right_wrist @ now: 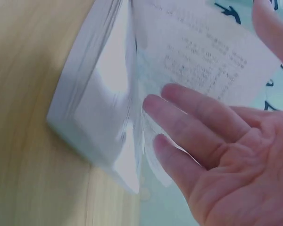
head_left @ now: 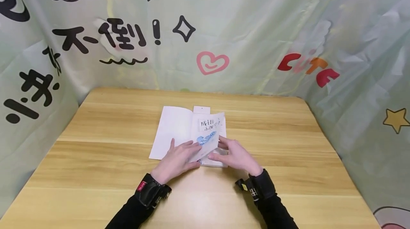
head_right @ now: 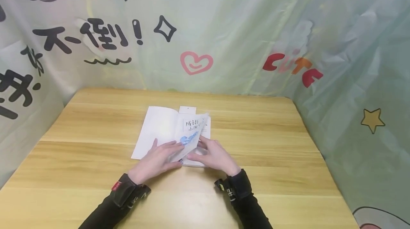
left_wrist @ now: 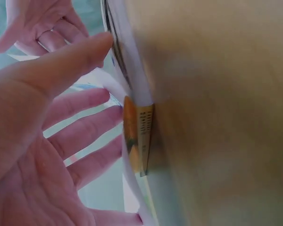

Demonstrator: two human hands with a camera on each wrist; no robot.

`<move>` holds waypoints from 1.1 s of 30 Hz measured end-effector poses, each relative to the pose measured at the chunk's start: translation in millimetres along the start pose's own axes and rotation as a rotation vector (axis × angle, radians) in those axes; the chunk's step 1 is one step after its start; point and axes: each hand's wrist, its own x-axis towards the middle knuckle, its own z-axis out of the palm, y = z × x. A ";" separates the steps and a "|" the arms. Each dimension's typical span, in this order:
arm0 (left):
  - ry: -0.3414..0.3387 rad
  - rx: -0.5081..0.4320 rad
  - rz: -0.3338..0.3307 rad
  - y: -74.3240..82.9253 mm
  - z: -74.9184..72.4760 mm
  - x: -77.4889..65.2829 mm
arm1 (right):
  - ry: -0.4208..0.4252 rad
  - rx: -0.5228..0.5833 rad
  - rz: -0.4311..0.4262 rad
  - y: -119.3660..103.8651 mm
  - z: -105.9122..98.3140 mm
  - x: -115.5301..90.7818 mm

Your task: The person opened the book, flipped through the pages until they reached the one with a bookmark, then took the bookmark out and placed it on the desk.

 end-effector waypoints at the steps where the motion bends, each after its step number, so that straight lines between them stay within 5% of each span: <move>1: 0.002 -0.005 -0.005 0.1 -0.6 0.4 | 0.009 0.010 -0.008 -2.0 1.3 0.5; 10: 0.082 -0.110 -0.020 4.2 -16.1 -0.1 | 0.031 0.084 -0.115 -17.5 20.2 4.4; 19: 0.304 -0.172 0.007 7.1 -41.8 -6.2 | -0.022 -0.044 -0.095 -24.0 44.5 10.6; 23: 0.413 -0.097 -0.066 2.9 -44.3 -6.4 | -0.084 -0.149 -0.127 -18.8 54.5 13.4; 27: 0.494 0.076 -0.149 -3.7 -45.5 -7.0 | -0.150 -0.252 -0.177 -16.8 61.0 13.9; 30: 0.452 0.217 -0.159 -7.5 -44.7 -8.7 | -0.185 -0.311 -0.226 -16.6 63.8 14.2; 33: 0.323 0.286 -0.103 -10.0 -40.2 -9.8 | -0.213 -0.347 -0.271 -17.0 64.5 14.2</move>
